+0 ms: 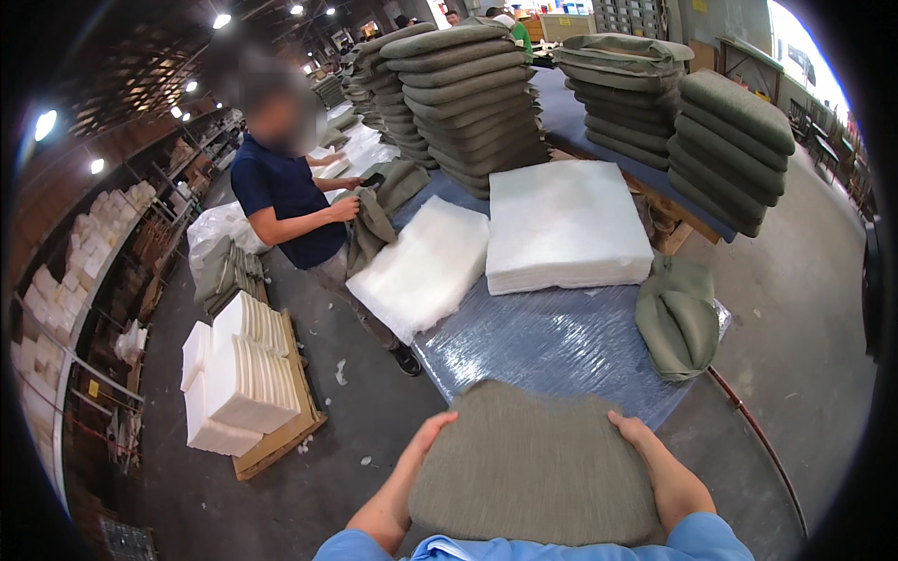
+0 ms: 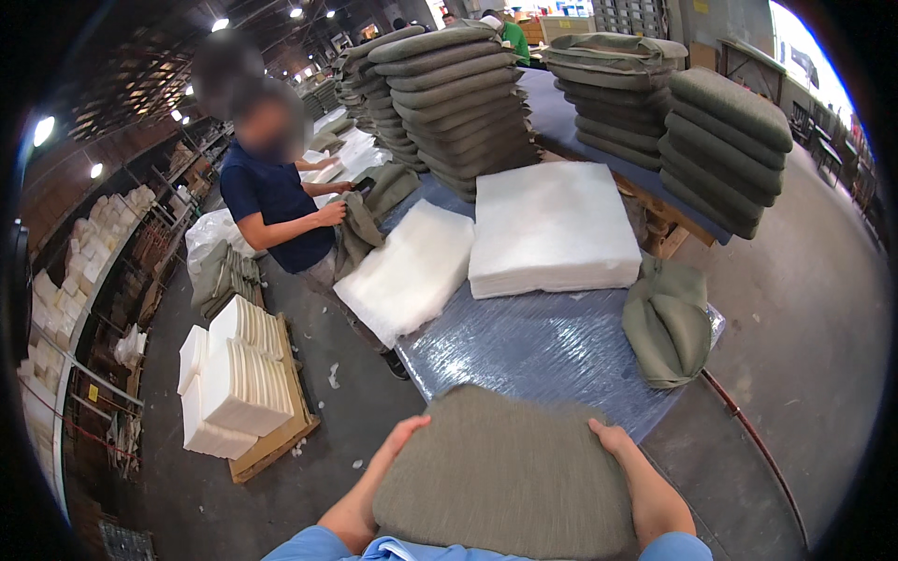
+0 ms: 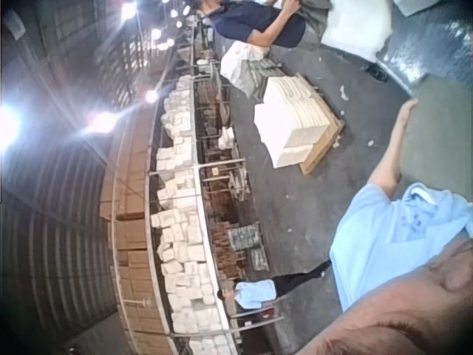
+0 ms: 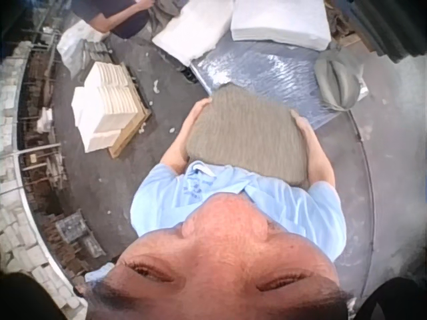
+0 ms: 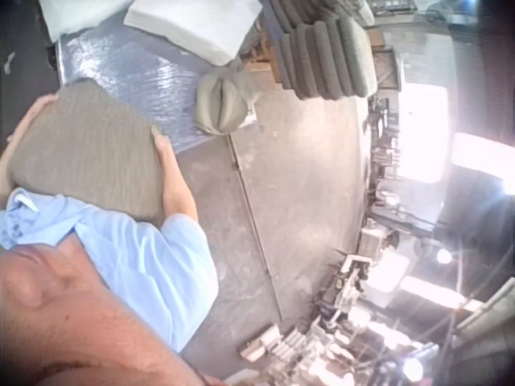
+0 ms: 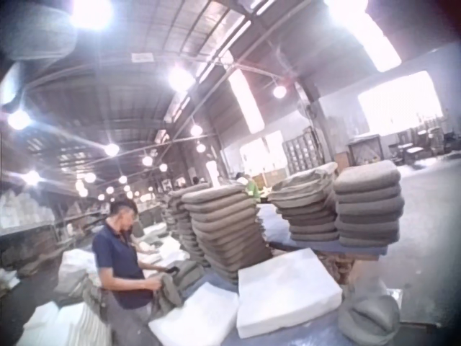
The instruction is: The person inserts a white foam block into a green fabric cushion cover, aligns the edges, and smooths the cover. The person repeats this process with multiple cushions at a workbench in a warehouse.
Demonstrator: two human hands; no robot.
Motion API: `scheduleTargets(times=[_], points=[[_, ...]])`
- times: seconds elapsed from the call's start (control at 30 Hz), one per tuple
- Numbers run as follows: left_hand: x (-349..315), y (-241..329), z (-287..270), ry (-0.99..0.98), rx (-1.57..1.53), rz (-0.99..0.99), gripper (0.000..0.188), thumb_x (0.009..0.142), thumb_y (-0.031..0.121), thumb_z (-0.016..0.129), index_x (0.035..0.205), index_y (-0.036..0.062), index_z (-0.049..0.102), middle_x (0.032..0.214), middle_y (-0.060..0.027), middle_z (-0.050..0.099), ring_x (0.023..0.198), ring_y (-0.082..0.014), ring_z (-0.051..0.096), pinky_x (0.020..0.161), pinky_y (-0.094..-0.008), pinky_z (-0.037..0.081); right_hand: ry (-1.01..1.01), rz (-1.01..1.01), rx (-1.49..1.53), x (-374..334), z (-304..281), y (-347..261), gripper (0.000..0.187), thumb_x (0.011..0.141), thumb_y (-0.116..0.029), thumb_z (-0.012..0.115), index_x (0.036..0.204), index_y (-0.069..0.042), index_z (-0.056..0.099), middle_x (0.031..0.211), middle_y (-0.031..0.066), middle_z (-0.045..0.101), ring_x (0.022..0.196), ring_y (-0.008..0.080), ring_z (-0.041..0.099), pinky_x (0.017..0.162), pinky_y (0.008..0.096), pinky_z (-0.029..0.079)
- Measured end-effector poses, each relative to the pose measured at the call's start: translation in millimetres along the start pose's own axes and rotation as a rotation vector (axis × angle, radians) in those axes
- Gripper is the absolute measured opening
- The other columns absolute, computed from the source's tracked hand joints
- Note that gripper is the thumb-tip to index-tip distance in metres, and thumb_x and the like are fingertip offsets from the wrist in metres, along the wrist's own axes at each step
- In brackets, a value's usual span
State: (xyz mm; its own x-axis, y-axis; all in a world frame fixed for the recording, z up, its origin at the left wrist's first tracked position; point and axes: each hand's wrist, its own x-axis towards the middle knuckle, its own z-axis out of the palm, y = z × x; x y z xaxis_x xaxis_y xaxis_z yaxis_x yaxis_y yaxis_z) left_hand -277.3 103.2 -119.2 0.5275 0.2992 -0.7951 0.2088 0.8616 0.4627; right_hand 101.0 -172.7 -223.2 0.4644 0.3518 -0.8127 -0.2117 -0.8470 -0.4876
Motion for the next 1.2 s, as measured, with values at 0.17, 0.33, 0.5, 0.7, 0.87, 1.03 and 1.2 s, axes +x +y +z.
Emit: scheduleTargets(times=[0.17, 0.33, 0.5, 0.7, 0.87, 1.03, 1.2], points=[[-34.2, 87.6, 62.8, 0.009, 0.213, 0.495, 0.059, 0.095, 0.024, 0.070, 0.143, -0.0035, 0.052, 0.132, -0.0169, 0.066, 0.112, -0.0267, 0.068, 0.094, -0.0400, 0.057, -0.202, -0.126, 0.390, -20.7, 24.9, -59.6, 0.080, 0.105, -0.054, 0.057, 0.153, 0.008, 0.043, 0.147, 0.0255, 0.058, 0.133, 0.0366, 0.059, 0.113, 0.0475, 0.044], [-66.5, 97.8, 176.7, -0.104, 0.346, 0.771, 0.088, 0.091, 0.009, 0.073, 0.163, 0.0016, 0.024, 0.145, -0.0213, 0.056, 0.120, -0.0280, 0.063, 0.101, -0.0393, 0.054, -0.218, -0.255, 0.767, -11.8, 67.1, -78.2, 0.071, 0.107, -0.053, 0.052, 0.154, 0.000, 0.042, 0.151, 0.0198, 0.054, 0.135, 0.0319, 0.056, 0.113, 0.0462, 0.044], [-2.2, 57.5, 240.7, -0.007, 0.799, 1.138, 0.096, 0.090, 0.015, 0.068, 0.166, 0.0001, 0.012, 0.150, -0.0332, 0.043, 0.135, -0.0377, 0.051, 0.115, -0.0441, 0.042, -0.294, -0.396, 1.019, -5.5, 96.8, -81.4, 0.058, 0.112, -0.045, 0.044, 0.153, -0.004, 0.045, 0.152, 0.0148, 0.053, 0.136, 0.0291, 0.055, 0.113, 0.0439, 0.045], [-2.8, 66.3, 246.2, 0.230, 0.902, 0.991, 0.091, 0.091, 0.015, 0.067, 0.164, -0.0059, 0.015, 0.157, -0.0324, 0.039, 0.145, -0.0400, 0.044, 0.119, -0.0445, 0.037, -0.191, -0.727, 0.768, -88.1, 72.8, -142.7, 0.060, 0.112, -0.033, 0.051, 0.161, -0.001, 0.036, 0.164, 0.0139, 0.042, 0.150, 0.0256, 0.040, 0.123, 0.0381, 0.032], [36.6, 62.7, 268.6, 0.145, 0.725, 1.137, 0.079, 0.098, 0.029, 0.066, 0.158, -0.0102, 0.030, 0.152, -0.0346, 0.048, 0.142, -0.0454, 0.048, 0.121, -0.0461, 0.036, 0.001, -1.178, 0.589, -94.9, 35.1, -184.8, 0.066, 0.108, -0.035, 0.057, 0.160, 0.000, 0.037, 0.166, 0.0160, 0.038, 0.152, 0.0277, 0.037, 0.125, 0.0401, 0.027], [63.2, 83.7, 296.3, 0.043, 0.562, 1.205, 0.097, 0.091, 0.048, 0.072, 0.159, -0.0082, 0.031, 0.155, -0.0351, 0.042, 0.148, -0.0446, 0.039, 0.124, -0.0468, 0.030, 0.173, -1.318, 0.545, 50.8, -60.8, -255.2, 0.070, 0.110, -0.045, 0.047, 0.164, -0.001, 0.031, 0.166, 0.0170, 0.034, 0.151, 0.0315, 0.036, 0.125, 0.0423, 0.027], [85.6, 108.6, 267.3, 0.144, 0.463, 1.055, 0.091, 0.096, 0.047, 0.069, 0.158, -0.0075, 0.031, 0.150, -0.0335, 0.048, 0.143, -0.0419, 0.046, 0.120, -0.0437, 0.035, 0.095, -1.227, 0.397, 65.4, -21.9, -301.3, 0.065, 0.111, -0.049, 0.045, 0.153, 0.000, 0.048, 0.156, 0.0153, 0.048, 0.141, 0.0284, 0.049, 0.119, 0.0398, 0.036]])
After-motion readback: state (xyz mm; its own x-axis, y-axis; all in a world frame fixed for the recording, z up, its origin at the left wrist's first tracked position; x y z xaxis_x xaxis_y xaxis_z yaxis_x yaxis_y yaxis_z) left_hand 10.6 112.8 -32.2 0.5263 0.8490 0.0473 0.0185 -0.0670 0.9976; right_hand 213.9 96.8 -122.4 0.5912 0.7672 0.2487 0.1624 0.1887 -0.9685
